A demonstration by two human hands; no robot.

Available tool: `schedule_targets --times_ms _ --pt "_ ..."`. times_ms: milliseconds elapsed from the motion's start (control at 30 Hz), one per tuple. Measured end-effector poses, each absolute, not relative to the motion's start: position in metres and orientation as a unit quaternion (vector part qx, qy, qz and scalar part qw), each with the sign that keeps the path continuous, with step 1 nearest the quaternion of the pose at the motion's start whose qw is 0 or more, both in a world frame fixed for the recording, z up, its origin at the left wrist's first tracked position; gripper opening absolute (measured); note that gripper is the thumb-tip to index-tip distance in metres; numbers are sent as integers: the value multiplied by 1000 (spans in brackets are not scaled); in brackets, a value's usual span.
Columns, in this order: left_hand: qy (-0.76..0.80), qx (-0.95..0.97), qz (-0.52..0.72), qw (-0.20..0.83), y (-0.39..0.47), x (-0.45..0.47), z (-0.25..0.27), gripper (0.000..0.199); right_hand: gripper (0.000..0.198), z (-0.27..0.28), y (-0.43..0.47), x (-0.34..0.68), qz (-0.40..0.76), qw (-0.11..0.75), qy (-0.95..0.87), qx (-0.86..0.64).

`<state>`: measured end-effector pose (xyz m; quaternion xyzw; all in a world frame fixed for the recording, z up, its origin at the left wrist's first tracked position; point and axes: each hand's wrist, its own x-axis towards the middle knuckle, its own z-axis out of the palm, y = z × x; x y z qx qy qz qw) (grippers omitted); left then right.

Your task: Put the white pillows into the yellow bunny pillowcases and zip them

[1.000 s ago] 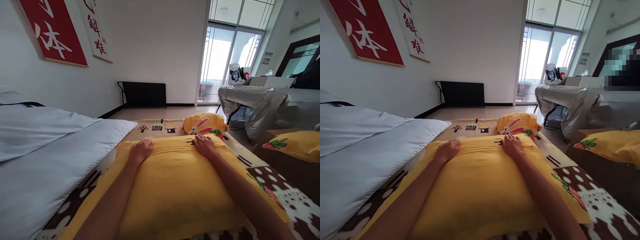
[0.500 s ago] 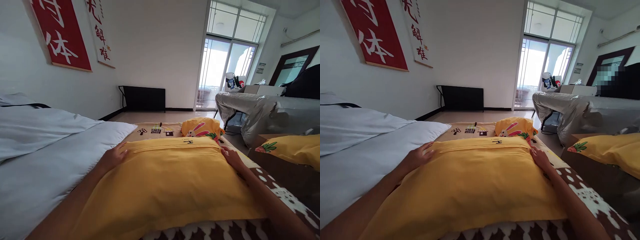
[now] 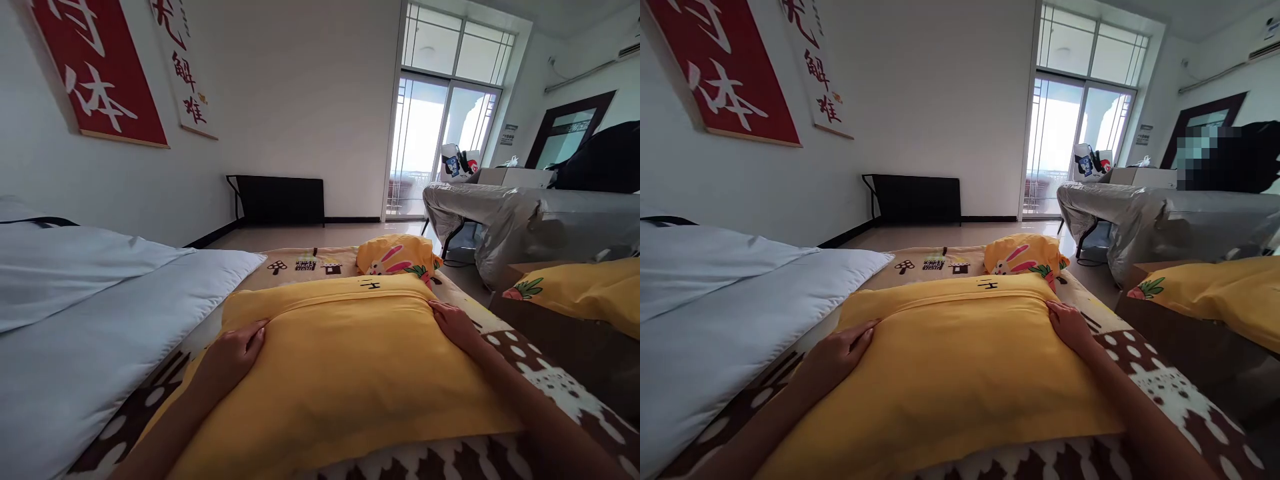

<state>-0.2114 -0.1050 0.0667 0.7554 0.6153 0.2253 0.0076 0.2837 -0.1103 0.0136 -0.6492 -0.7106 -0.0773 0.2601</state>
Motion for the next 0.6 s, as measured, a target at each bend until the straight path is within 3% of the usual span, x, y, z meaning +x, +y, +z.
schedule_targets --times_ms 100,200,367,500,600 --pt "637 750 180 -11 -108 -210 85 52 34 34 -108 286 -120 280 -671 -676" --pt "651 740 134 -106 -105 -184 120 47 34 71 -93 260 -142 323 -634 -688" --pt "624 756 158 -117 -65 -90 161 39 35 118 -48 139 -54 235 -711 -661" --pt "639 755 141 -49 -18 -53 134 42 39 106 -15 74 -14 186 -756 -628" --pt "655 747 118 11 11 -87 98 51 45 88 8 101 27 145 -761 -632"
